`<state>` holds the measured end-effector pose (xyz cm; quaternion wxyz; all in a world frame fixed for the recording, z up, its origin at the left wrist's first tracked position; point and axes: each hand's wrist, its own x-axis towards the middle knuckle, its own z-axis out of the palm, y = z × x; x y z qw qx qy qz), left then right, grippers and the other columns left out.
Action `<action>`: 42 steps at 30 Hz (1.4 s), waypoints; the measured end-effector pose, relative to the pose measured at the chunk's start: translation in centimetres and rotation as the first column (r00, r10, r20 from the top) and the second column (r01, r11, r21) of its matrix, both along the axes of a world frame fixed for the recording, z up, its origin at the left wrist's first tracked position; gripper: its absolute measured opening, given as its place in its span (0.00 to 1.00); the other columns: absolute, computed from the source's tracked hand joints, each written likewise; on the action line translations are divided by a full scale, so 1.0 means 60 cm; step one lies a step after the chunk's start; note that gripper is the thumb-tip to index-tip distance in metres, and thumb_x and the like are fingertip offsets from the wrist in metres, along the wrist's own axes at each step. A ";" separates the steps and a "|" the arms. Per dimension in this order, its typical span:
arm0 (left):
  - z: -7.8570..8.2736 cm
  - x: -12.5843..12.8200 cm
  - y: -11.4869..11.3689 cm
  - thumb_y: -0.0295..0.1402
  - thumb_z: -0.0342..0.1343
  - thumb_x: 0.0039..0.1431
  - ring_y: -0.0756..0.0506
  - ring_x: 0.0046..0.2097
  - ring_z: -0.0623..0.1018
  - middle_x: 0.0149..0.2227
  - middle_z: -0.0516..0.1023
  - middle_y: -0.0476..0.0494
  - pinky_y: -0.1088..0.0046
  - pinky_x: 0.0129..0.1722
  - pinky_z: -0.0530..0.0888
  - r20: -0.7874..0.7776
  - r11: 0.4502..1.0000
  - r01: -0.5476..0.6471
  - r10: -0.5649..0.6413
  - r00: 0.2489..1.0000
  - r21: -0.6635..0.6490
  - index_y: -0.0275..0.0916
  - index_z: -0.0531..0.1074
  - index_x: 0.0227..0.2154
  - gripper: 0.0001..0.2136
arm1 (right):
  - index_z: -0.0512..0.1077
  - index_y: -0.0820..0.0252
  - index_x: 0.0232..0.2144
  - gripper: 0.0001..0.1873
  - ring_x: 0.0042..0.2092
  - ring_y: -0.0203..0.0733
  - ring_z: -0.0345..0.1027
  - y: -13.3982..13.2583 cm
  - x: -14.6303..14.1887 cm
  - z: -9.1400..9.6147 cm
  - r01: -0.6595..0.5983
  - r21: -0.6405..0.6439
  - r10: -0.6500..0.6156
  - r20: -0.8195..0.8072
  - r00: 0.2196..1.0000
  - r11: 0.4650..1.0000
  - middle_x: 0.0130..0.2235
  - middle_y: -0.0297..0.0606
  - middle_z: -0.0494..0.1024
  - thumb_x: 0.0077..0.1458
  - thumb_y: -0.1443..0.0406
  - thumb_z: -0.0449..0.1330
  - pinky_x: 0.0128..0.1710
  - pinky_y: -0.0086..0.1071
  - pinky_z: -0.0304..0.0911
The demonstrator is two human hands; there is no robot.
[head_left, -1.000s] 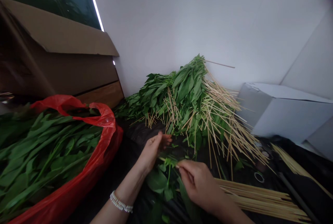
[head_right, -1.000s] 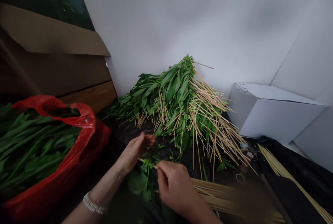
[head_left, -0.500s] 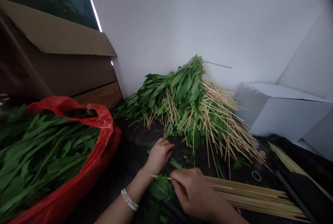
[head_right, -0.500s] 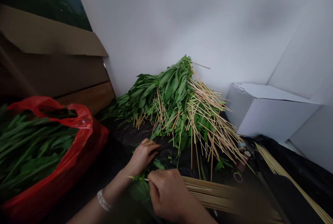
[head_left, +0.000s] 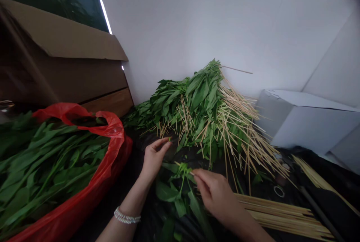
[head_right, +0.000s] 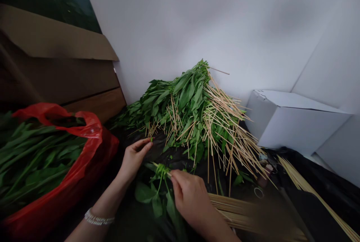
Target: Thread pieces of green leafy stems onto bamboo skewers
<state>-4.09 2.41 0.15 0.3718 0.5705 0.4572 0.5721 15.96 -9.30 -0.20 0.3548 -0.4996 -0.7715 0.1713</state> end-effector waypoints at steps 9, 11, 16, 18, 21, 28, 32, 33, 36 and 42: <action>-0.003 0.029 -0.025 0.37 0.73 0.39 0.53 0.31 0.74 0.34 0.81 0.43 0.79 0.35 0.70 0.400 0.846 0.446 -0.316 0.860 -0.293 0.36 0.81 0.37 0.20 | 0.74 0.58 0.41 0.16 0.29 0.39 0.69 0.015 0.009 0.000 0.132 0.002 -0.132 -0.078 0.988 0.991 0.29 0.36 0.75 0.64 0.66 0.46 0.30 0.29 0.60; -0.003 0.030 -0.027 0.36 0.73 0.39 0.54 0.30 0.73 0.30 0.81 0.45 0.79 0.34 0.69 0.410 0.844 0.447 -0.311 0.858 -0.296 0.35 0.81 0.36 0.18 | 0.74 0.58 0.40 0.16 0.28 0.39 0.69 0.014 0.009 -0.001 0.133 0.000 -0.133 -0.066 0.989 0.991 0.28 0.36 0.75 0.64 0.65 0.46 0.30 0.29 0.59; -0.009 0.029 -0.028 0.35 0.73 0.41 0.54 0.29 0.73 0.28 0.79 0.47 0.80 0.34 0.69 0.394 0.836 0.458 -0.328 0.858 -0.301 0.35 0.81 0.34 0.16 | 0.74 0.59 0.42 0.18 0.27 0.39 0.68 0.014 0.010 -0.001 0.152 -0.015 -0.153 -0.041 0.987 0.988 0.27 0.36 0.74 0.64 0.65 0.45 0.31 0.30 0.60; -0.011 0.030 -0.028 0.35 0.73 0.41 0.54 0.30 0.74 0.29 0.80 0.47 0.80 0.34 0.69 0.397 0.832 0.463 -0.331 0.856 -0.305 0.36 0.81 0.34 0.16 | 0.74 0.60 0.42 0.18 0.27 0.40 0.68 0.015 0.010 -0.002 0.160 -0.024 -0.161 -0.034 0.986 0.987 0.27 0.36 0.74 0.64 0.64 0.45 0.31 0.31 0.60; -0.011 0.032 -0.029 0.35 0.72 0.41 0.54 0.30 0.74 0.29 0.79 0.47 0.80 0.34 0.69 0.400 0.828 0.471 -0.337 0.852 -0.304 0.35 0.81 0.34 0.16 | 0.75 0.60 0.42 0.18 0.28 0.40 0.68 0.016 0.010 -0.003 0.164 -0.034 -0.165 -0.026 0.986 0.986 0.27 0.36 0.74 0.63 0.64 0.45 0.31 0.31 0.60; -0.009 0.033 -0.026 0.35 0.73 0.38 0.53 0.30 0.75 0.29 0.80 0.46 0.80 0.34 0.70 0.422 0.850 0.423 -0.275 0.864 -0.313 0.34 0.81 0.32 0.16 | 0.75 0.59 0.41 0.17 0.27 0.39 0.68 0.014 0.010 0.000 0.157 -0.013 -0.157 -0.037 0.987 0.988 0.27 0.36 0.74 0.63 0.65 0.45 0.30 0.30 0.60; -0.007 0.032 -0.026 0.34 0.74 0.36 0.54 0.28 0.74 0.27 0.79 0.48 0.80 0.31 0.70 0.474 0.850 0.406 -0.221 0.853 -0.335 0.35 0.81 0.31 0.16 | 0.75 0.58 0.41 0.17 0.27 0.39 0.68 0.014 0.010 0.001 0.161 0.011 -0.160 -0.063 0.985 0.987 0.27 0.36 0.75 0.63 0.65 0.46 0.31 0.30 0.61; -0.006 0.032 -0.026 0.34 0.74 0.35 0.54 0.28 0.74 0.27 0.79 0.48 0.80 0.31 0.69 0.481 0.847 0.411 -0.219 0.849 -0.338 0.35 0.81 0.30 0.16 | 0.75 0.58 0.41 0.17 0.27 0.39 0.68 0.014 0.010 0.001 0.162 0.013 -0.161 -0.064 0.985 0.987 0.27 0.36 0.75 0.63 0.65 0.46 0.30 0.30 0.61; -0.004 0.033 -0.028 0.33 0.75 0.35 0.54 0.27 0.74 0.26 0.79 0.48 0.80 0.31 0.69 0.484 0.841 0.417 -0.221 0.847 -0.345 0.35 0.81 0.30 0.16 | 0.75 0.58 0.41 0.17 0.27 0.39 0.68 0.014 0.009 0.002 0.161 0.015 -0.160 -0.068 0.985 0.987 0.27 0.36 0.75 0.63 0.65 0.46 0.30 0.30 0.61; -0.004 0.033 -0.031 0.34 0.75 0.35 0.54 0.28 0.74 0.27 0.79 0.47 0.80 0.31 0.69 0.451 0.835 0.429 -0.254 0.856 -0.345 0.35 0.81 0.30 0.16 | 0.75 0.58 0.41 0.17 0.27 0.39 0.69 0.013 0.010 0.002 0.161 0.010 -0.160 -0.059 0.985 0.987 0.27 0.36 0.75 0.63 0.65 0.46 0.30 0.30 0.61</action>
